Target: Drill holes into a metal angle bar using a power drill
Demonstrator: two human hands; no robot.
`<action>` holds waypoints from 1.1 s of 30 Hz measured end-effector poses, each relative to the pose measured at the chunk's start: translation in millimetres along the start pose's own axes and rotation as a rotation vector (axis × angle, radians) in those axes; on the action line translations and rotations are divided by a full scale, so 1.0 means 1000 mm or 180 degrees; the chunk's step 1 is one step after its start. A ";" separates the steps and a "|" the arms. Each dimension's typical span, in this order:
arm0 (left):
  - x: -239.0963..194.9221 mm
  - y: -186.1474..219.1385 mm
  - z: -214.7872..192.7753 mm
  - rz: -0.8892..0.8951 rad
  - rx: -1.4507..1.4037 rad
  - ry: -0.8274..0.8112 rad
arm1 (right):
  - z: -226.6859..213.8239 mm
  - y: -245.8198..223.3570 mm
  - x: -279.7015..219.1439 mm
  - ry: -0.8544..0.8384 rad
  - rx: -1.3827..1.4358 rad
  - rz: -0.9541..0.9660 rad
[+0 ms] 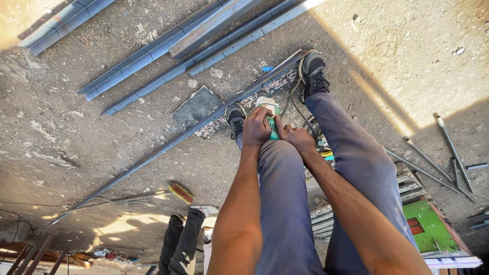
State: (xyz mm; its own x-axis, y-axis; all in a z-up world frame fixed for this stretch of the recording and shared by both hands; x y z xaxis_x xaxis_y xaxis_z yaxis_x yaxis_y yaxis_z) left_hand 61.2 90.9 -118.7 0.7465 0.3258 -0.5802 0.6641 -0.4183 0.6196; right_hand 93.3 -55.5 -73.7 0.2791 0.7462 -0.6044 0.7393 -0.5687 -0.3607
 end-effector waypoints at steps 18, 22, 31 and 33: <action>-0.002 0.006 -0.007 0.0077 -0.0369 0.0488 | -0.015 0.007 0.005 -0.0612 0.0196 0.0049; -0.008 0.011 -0.012 0.0067 -0.0363 0.0518 | -0.010 0.004 -0.002 -0.0323 0.0118 -0.0162; -0.027 0.011 -0.010 0.0054 -0.0719 0.0562 | -0.017 -0.011 -0.013 0.0473 -0.0371 -0.0513; -0.046 0.007 -0.003 -0.0129 -0.0740 0.0409 | -0.042 -0.030 -0.030 0.1252 -0.1291 -0.0567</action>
State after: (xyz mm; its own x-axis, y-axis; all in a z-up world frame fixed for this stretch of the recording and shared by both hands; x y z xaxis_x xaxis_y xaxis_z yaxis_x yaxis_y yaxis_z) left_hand 31.3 75.8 -86.3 0.7082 0.4496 -0.5443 0.6741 -0.2016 0.7106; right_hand 89.1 -46.1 -15.1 0.2780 0.9344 -0.2229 0.9492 -0.3029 -0.0855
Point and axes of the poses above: each hand's wrist, its own x-axis towards the middle knuckle, its own z-axis out of the palm, y = z × x, the point moved 6 cm from there along x, towards the middle knuckle, and after that the axes turned 2 degrees about -x, right-handed, at the moved point
